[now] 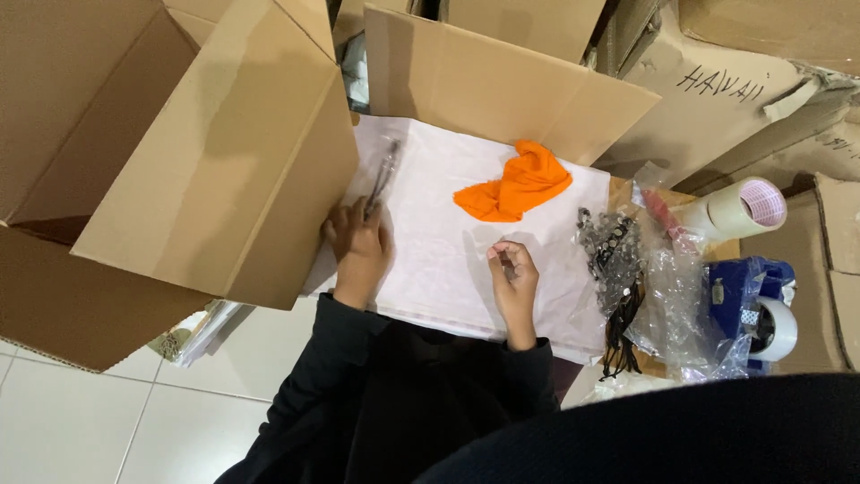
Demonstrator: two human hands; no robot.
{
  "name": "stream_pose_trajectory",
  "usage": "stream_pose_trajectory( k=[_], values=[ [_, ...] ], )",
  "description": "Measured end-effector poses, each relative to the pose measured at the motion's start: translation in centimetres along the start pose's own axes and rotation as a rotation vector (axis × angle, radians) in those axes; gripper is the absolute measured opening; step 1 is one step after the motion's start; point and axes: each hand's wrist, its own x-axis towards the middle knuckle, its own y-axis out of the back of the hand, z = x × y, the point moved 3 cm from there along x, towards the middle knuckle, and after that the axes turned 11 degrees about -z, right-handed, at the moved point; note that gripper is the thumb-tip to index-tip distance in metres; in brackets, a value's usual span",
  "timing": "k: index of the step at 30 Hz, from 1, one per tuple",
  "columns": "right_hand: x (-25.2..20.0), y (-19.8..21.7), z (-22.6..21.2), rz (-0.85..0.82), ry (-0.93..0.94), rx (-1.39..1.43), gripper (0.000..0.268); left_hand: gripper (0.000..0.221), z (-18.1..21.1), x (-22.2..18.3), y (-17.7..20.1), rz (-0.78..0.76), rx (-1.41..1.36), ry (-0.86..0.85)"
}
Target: Cleaning small jewelry items with a cloth and placing them into individual plastic bags at a packing station.
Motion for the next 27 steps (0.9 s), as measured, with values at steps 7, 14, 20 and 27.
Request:
stream_pose_trajectory(
  k=[7, 14, 20, 27],
  values=[
    [-0.3, 0.1, 0.5, 0.034, 0.032, -0.016, 0.012, 0.072, 0.1, -0.4, -2.6, -0.25, -0.165, 0.057],
    [-2.8, 3.3, -3.0, 0.087, 0.111, -0.07, 0.009, 0.045, 1.5, -0.4, 3.0, 0.168, -0.392, -0.14],
    [-5.9, 9.9, -4.7, 0.262, 0.122, -0.339, 0.01, 0.036, -0.4, 0.1, -0.3, 0.274, -0.473, -0.299],
    [-8.4, 15.2, -6.3, 0.492, 0.045, -0.8, 0.009, 0.032, -1.2, 0.3, -1.5, 0.368, -0.447, -0.355]
  ],
)
